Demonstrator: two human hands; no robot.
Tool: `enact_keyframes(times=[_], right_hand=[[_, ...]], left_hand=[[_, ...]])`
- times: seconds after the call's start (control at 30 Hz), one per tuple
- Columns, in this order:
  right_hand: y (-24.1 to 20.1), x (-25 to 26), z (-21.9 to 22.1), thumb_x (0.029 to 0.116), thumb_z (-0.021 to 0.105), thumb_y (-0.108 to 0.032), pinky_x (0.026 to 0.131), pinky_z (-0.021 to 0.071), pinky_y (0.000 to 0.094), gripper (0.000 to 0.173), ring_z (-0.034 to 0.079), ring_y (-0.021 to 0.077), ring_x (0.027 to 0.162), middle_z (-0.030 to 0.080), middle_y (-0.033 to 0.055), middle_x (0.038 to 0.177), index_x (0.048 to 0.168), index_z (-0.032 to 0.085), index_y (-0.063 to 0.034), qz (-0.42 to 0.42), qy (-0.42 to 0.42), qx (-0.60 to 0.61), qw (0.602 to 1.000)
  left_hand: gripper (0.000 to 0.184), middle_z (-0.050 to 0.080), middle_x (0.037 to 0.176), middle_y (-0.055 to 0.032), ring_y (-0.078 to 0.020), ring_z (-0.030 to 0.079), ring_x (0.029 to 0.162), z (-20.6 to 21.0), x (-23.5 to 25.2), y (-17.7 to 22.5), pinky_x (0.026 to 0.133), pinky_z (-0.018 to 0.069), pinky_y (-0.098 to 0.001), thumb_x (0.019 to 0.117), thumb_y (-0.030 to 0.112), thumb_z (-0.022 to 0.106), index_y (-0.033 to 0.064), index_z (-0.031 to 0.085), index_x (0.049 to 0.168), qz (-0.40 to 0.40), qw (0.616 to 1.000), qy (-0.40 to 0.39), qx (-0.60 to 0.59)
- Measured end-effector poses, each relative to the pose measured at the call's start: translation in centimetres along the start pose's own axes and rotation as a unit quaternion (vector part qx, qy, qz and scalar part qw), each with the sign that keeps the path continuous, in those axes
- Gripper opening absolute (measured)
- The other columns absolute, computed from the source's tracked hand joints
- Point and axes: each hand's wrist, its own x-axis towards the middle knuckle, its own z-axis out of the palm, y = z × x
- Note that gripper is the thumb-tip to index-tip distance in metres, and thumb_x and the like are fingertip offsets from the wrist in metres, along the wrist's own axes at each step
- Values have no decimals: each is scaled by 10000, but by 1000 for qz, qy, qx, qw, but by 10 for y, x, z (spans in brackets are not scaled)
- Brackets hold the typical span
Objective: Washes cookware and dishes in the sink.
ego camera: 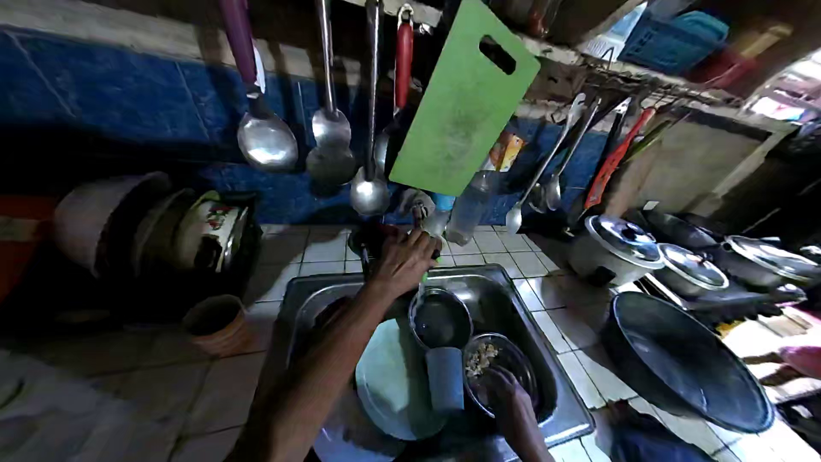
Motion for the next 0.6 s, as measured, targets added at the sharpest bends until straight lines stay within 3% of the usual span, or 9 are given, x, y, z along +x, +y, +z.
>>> enact_keyframes(times=[0.07, 0.1, 0.2, 0.3, 0.37, 0.43, 0.47, 0.53, 0.6], right_hand=[[-2, 27, 4, 992, 587, -51, 1000, 534, 515, 312, 682, 394, 1115, 657, 270, 1274, 1280, 670, 36, 43, -9, -8, 999], [1, 39, 4, 998, 590, -75, 1019, 518, 535, 319, 669, 405, 1137, 654, 273, 1278, 1292, 663, 25, 66, -12, -22, 997], [37, 71, -1, 979, 594, -83, 1107, 424, 597, 399, 526, 477, 1317, 546, 310, 1413, 1364, 613, 19, 111, -6, -135, 985], [80, 97, -5, 978, 640, -168, 1142, 364, 612, 576, 410, 475, 1427, 427, 284, 1544, 1500, 467, 3, 159, -59, -241, 956], [87, 103, -1, 990, 638, -213, 1148, 337, 616, 581, 431, 463, 1412, 477, 282, 1505, 1512, 465, -25, 179, -110, -277, 937], [77, 108, -1, 983, 647, -212, 1114, 370, 628, 550, 483, 484, 1355, 525, 308, 1438, 1490, 503, -51, 198, -130, -278, 931], [72, 110, -2, 975, 655, -219, 1088, 416, 619, 532, 523, 476, 1321, 553, 299, 1412, 1472, 531, -75, 202, -127, -263, 935], [60, 112, -15, 977, 655, -210, 1045, 473, 605, 486, 554, 471, 1287, 561, 279, 1405, 1445, 570, -112, 179, -123, -242, 946], [34, 110, -32, 1000, 615, -157, 1004, 491, 616, 418, 564, 472, 1275, 554, 269, 1422, 1417, 609, -130, 119, -113, -281, 946]], left_hand=[[455, 613, 1360, -220, -416, 573, 1281, 4, -4, -1, 1019, 465, -598, 1045, 339, 565, 16, 610, 1361, -11, 1000, 29, 5], [466, 621, 1357, -220, -419, 581, 1275, 7, -5, -2, 1020, 469, -601, 1040, 346, 571, 16, 613, 1366, -13, 999, 47, 8], [445, 654, 1304, -210, -416, 607, 1239, 13, -9, -3, 999, 484, -610, 1019, 349, 604, 22, 651, 1315, -10, 995, 94, 11], [428, 662, 1311, -184, -393, 636, 1206, 26, -12, -1, 999, 497, -594, 1010, 350, 612, 54, 662, 1315, -36, 987, 152, -31], [492, 615, 1397, -198, -382, 601, 1276, 48, -24, 5, 1073, 472, -552, 1003, 326, 628, 27, 603, 1393, -116, 961, 198, -154], [664, 480, 1506, -269, -388, 492, 1387, 84, -43, 17, 1159, 406, -502, 999, 307, 644, -58, 417, 1504, -252, 888, 222, -314], [732, 416, 1548, -283, -387, 435, 1430, 106, -55, 23, 1188, 368, -491, 1002, 325, 635, -65, 333, 1543, -319, 853, 204, -359], [784, 381, 1566, -304, -413, 414, 1445, 149, -75, 37, 1197, 347, -506, 1011, 359, 628, -63, 276, 1570, -410, 822, 97, -383], [785, 337, 1594, -300, -402, 383, 1471, 179, -87, 49, 1215, 324, -496, 1025, 347, 606, -69, 237, 1579, -431, 806, -14, -405]])
